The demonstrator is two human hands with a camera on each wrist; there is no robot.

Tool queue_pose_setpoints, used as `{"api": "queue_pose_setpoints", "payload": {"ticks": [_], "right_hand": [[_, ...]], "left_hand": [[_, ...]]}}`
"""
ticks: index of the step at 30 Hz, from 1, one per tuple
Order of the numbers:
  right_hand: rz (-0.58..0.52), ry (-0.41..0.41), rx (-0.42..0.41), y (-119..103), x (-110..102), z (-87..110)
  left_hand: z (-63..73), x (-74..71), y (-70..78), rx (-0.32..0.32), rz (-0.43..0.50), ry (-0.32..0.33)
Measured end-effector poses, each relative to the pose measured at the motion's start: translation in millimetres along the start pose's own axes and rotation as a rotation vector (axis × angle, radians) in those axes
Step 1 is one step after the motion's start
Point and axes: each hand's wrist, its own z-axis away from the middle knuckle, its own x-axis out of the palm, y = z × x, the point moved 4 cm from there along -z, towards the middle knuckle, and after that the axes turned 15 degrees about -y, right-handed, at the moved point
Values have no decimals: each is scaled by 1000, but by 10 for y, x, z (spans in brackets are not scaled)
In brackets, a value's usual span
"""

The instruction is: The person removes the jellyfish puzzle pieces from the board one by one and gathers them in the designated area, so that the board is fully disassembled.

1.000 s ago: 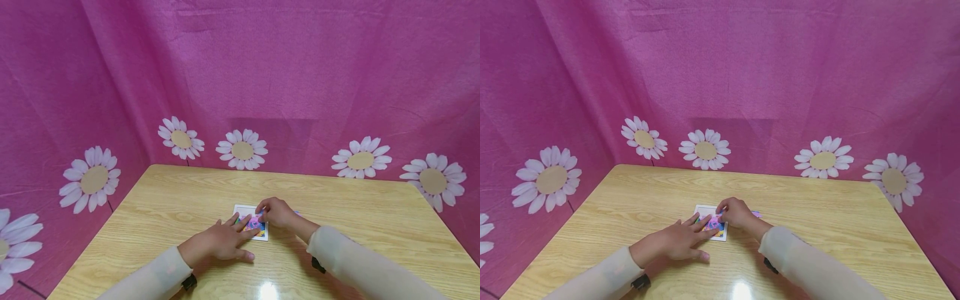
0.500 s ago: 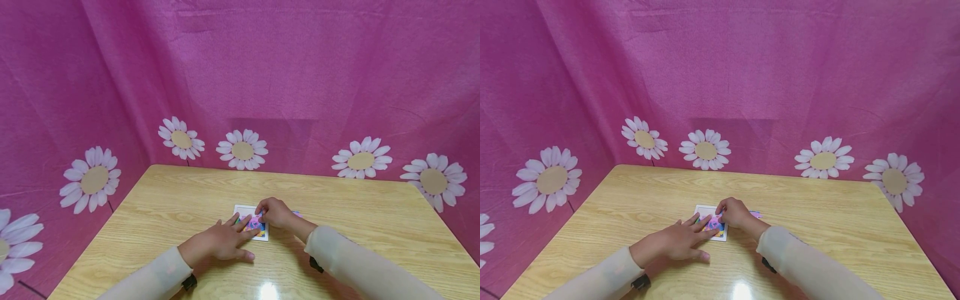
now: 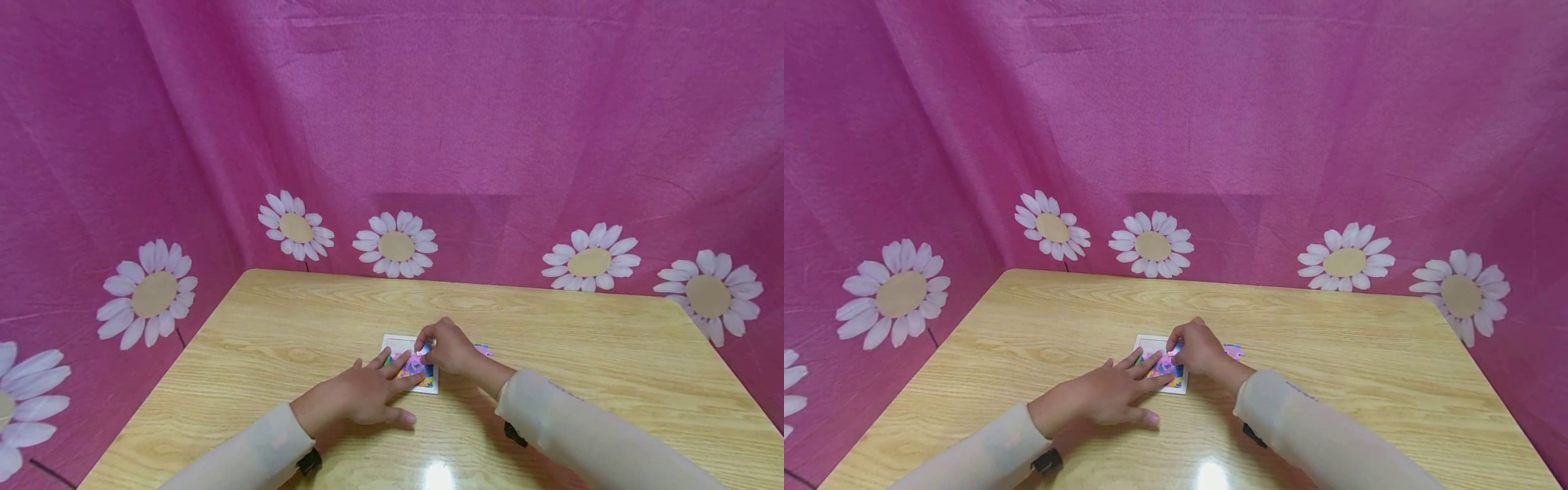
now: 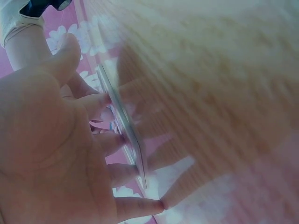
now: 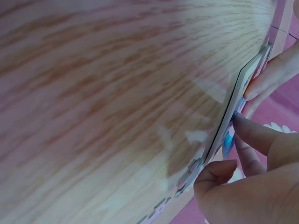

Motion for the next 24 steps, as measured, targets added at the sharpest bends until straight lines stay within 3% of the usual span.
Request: {"api": "queue_pose_setpoints", "payload": {"ticks": [16, 24], "right_hand": [[-25, 30, -48, 19, -20, 19], [-54, 54, -15, 81, -25, -4]], "left_hand": [[10, -10, 9, -7, 21, -13], [22, -16, 18, -5, 29, -15]]}}
